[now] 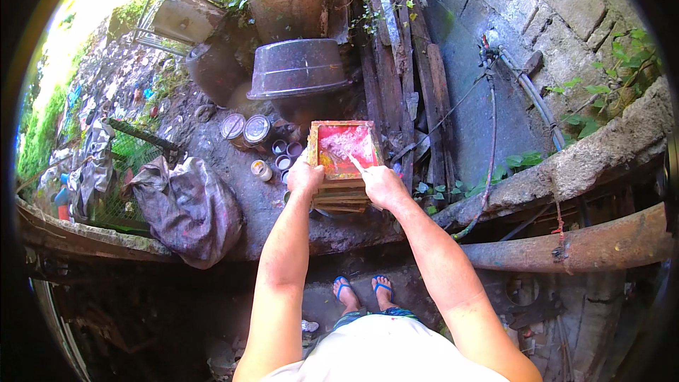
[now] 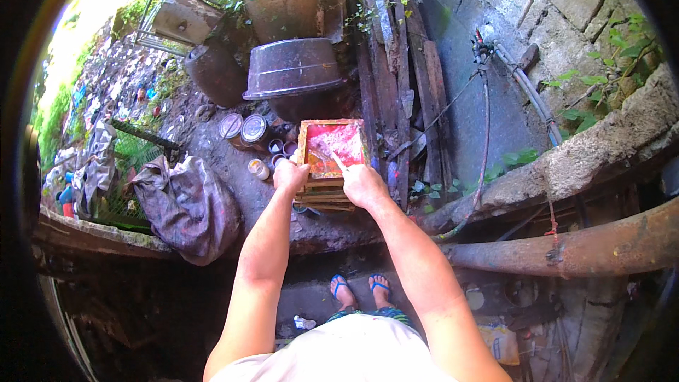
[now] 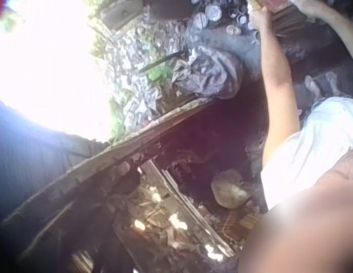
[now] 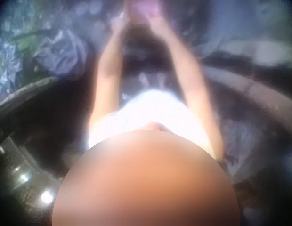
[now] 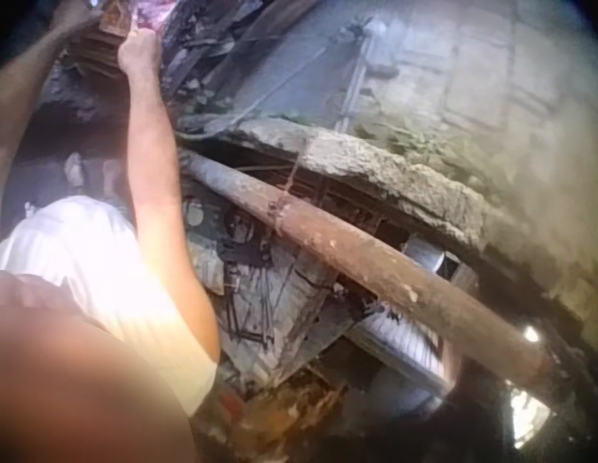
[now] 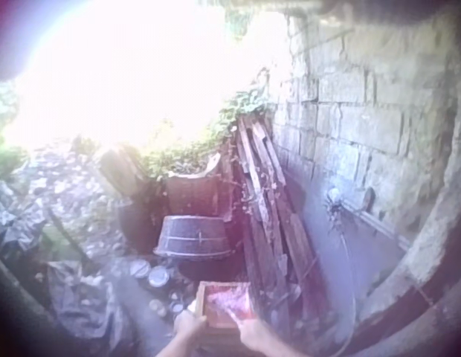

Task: The person moves through a cluttered workshop, picks up a wooden screen-printing frame, and uses a squeegee to spread green and red ink across the mesh. They then carry the frame outside and rinse it with a hose before returning indoors.

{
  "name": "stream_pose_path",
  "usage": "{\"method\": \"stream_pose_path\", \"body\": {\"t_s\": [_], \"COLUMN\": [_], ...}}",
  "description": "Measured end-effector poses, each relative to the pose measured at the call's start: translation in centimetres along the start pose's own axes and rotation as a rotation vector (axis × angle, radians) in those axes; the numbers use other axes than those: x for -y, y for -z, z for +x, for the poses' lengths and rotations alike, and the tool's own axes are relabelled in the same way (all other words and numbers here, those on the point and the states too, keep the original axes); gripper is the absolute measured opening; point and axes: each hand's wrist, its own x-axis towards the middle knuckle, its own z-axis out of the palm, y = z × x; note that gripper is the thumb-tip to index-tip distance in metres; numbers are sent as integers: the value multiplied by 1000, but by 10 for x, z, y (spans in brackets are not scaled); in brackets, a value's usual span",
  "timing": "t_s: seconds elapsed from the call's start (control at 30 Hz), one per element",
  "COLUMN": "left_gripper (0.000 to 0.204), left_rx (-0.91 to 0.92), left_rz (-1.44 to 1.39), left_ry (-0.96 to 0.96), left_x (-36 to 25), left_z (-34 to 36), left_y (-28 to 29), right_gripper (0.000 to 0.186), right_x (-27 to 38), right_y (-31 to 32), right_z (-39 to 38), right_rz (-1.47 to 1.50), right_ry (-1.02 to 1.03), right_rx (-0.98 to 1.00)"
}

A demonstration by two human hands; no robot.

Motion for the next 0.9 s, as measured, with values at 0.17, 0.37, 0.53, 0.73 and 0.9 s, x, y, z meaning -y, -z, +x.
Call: {"method": "stream_pose_path", "body": {"t_s": [0.17,0.37,0.53,0.73,0.9], "left_gripper": [39,27,22,25,71], "left_rx": [265,342,272,55,-184], "left_rz": [-667,-1199,-1115,-1018,-1146], "left_ry": [171,153,32,-184,-314], "left_x": [3,-13,-34,-51,-30], "left_z": [11,-9,6,25,46], "left_y": [-1,-27,-31,-3,67], "right_gripper": [34,36,36,34,31], "right_x": [16,2,9,-5,40], "right_y": [9,29,21,61,62], "right_z": [-19,-9,-18,13,32], "right_rz": [228,312,336,446,512], "right_ry": [-37,-195,-228,-247,-148], "right_rx": [-257,-56,-194,-289,-265]}}
